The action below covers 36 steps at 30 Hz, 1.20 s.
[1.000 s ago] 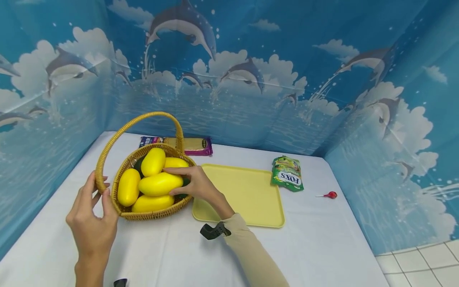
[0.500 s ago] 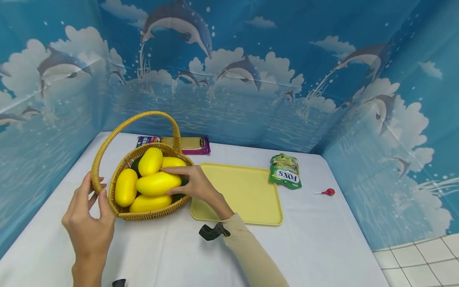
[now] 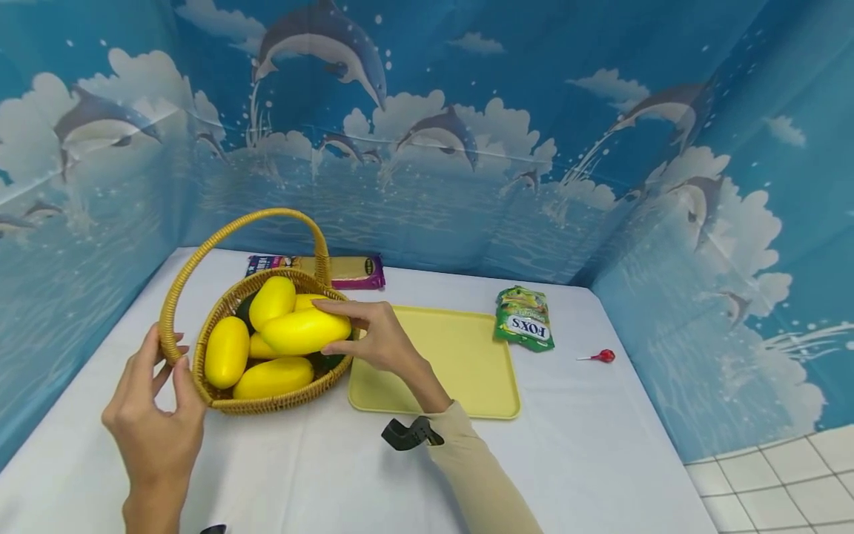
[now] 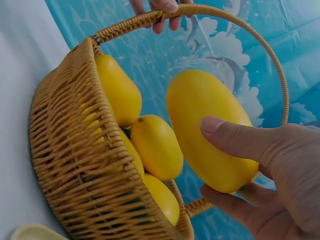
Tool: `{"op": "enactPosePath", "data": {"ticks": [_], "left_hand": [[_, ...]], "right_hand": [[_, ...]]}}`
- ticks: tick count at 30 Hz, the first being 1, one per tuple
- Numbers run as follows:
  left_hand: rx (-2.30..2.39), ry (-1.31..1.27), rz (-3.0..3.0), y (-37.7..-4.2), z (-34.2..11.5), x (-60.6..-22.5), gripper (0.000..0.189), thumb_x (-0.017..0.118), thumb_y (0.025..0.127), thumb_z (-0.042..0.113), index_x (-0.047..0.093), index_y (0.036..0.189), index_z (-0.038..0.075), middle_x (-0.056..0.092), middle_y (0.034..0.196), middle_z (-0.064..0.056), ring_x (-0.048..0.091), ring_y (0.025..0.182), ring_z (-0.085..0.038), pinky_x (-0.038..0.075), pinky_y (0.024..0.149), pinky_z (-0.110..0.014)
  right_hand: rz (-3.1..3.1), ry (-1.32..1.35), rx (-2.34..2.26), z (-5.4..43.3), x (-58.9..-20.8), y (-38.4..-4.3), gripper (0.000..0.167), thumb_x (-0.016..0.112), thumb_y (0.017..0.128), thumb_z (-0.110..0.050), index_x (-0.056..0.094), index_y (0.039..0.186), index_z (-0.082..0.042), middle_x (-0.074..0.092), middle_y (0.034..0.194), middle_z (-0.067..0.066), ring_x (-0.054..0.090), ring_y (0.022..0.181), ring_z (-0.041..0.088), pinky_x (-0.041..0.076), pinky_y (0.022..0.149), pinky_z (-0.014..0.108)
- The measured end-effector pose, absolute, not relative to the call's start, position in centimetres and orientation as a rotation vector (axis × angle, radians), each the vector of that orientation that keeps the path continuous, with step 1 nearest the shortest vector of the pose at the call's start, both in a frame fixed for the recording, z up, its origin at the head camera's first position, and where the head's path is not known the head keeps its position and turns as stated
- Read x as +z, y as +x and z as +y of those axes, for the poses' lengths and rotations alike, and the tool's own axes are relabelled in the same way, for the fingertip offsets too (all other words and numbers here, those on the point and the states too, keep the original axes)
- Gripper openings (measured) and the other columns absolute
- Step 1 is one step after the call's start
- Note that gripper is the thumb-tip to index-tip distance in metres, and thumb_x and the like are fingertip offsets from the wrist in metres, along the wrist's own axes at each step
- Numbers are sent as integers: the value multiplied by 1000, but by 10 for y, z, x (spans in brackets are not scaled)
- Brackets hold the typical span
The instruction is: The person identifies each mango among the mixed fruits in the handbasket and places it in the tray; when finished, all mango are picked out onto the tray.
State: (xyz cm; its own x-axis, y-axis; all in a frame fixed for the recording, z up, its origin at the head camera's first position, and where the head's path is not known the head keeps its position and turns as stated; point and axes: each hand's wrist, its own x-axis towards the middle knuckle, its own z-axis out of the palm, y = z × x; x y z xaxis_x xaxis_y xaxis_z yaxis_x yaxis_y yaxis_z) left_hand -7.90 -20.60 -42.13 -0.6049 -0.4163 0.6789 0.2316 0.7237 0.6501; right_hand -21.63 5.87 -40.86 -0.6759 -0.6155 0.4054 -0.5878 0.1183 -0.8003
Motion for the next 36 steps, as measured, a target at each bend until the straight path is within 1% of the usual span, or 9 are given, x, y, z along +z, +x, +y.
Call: {"op": "enactPosePath", "data": {"ticks": [4,8,12,15,20,26,31,36], "left_hand": [[-914,133,-2030,-79,-207,-421,54,64,106,5,54,158,9,71,131,-27,53,122,17,48,103,-8],[-915,119,-2019,-79,-207,-420,55,65,105,2,55,158,8,71,130,-28,54,122,17,48,103,-8],[-921,114,-2017,-78,-207,-420,56,65,104,1,54,159,11,71,130,-28,54,122,16,49,103,-8],[-926,117,-2024,-78,-206,-419,57,65,105,2,54,159,13,71,130,-27,54,122,16,49,103,-9],[-928,122,-2032,-78,-207,-420,57,65,105,4,53,160,14,71,131,-27,54,122,16,49,103,-9],[-934,112,-2010,-77,-208,-421,58,65,104,2,54,160,15,71,130,-27,56,121,15,49,102,-8],[-933,105,-1997,-77,-208,-421,58,65,104,1,54,159,16,72,130,-27,57,121,14,49,102,-8],[-934,109,-2016,-78,-208,-422,58,65,104,2,53,160,15,71,131,-26,56,123,15,49,102,-8]], "right_hand": [[2294,-1202,-1737,70,-406,-216,62,85,87,5,65,146,2,65,148,19,63,137,27,59,110,40],[2305,-1161,-1776,82,-404,-217,64,85,87,6,63,147,2,65,149,19,63,135,29,58,111,43],[2347,-1130,-1795,97,-405,-219,66,86,86,6,64,148,0,65,148,16,63,134,30,58,109,39],[2363,-1129,-1816,109,-407,-222,66,86,85,9,64,147,1,64,147,18,62,135,33,58,109,36],[2396,-1097,-1843,127,-412,-226,65,86,84,11,65,145,3,63,149,21,60,138,35,57,110,36],[2505,-991,-1795,143,-420,-233,63,85,87,8,64,146,0,65,148,17,61,137,33,55,112,34],[2546,-936,-1756,151,-431,-242,66,84,88,7,61,150,-1,64,150,16,61,137,33,55,113,33],[2555,-906,-1754,156,-445,-251,67,83,87,11,60,149,3,63,149,19,61,137,36,55,113,35]]}}
